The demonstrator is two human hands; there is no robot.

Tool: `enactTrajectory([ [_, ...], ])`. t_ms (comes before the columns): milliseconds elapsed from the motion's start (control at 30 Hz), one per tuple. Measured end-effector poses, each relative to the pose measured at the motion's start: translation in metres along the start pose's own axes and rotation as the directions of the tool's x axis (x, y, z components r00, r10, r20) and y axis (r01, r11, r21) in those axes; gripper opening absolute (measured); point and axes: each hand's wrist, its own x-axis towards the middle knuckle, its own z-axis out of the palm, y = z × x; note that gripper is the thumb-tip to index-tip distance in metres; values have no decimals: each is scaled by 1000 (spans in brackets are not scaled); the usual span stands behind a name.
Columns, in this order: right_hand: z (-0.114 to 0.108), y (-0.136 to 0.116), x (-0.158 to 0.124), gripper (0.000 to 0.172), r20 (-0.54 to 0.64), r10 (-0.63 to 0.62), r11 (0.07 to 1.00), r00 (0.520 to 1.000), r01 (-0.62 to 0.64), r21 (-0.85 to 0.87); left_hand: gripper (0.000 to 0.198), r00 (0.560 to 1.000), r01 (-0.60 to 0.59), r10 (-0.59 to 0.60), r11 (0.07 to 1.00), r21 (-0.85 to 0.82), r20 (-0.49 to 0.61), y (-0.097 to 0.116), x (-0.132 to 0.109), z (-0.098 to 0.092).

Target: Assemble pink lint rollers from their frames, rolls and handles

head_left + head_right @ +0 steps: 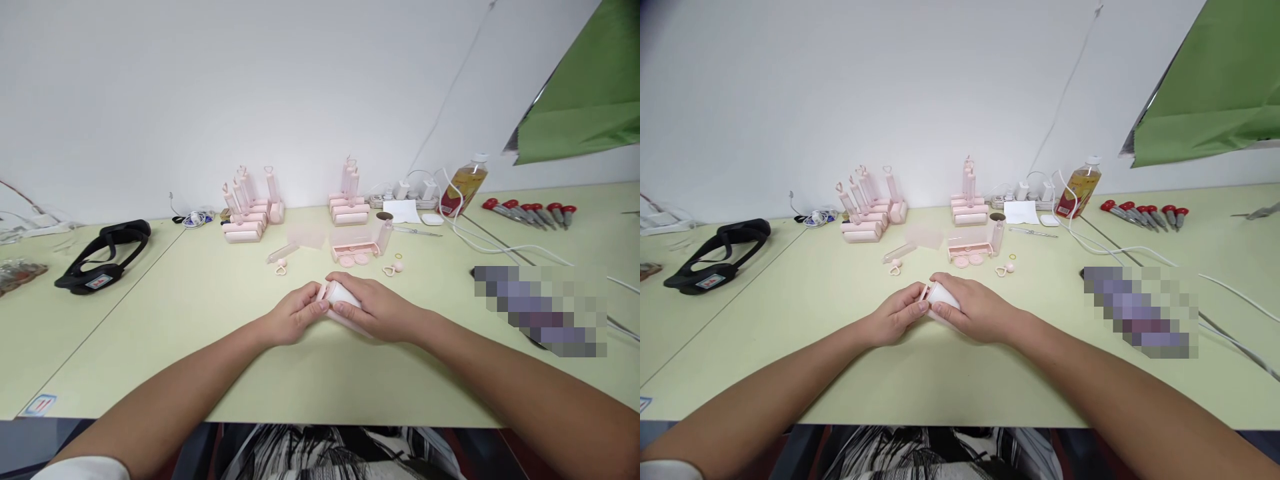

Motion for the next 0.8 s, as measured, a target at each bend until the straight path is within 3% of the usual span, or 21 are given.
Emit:
enactTrajectory([
  [800, -8, -6, 0, 33, 47, -30, 999, 998, 29, 21, 38, 999, 0, -1, 999, 35, 35, 0, 0, 0],
])
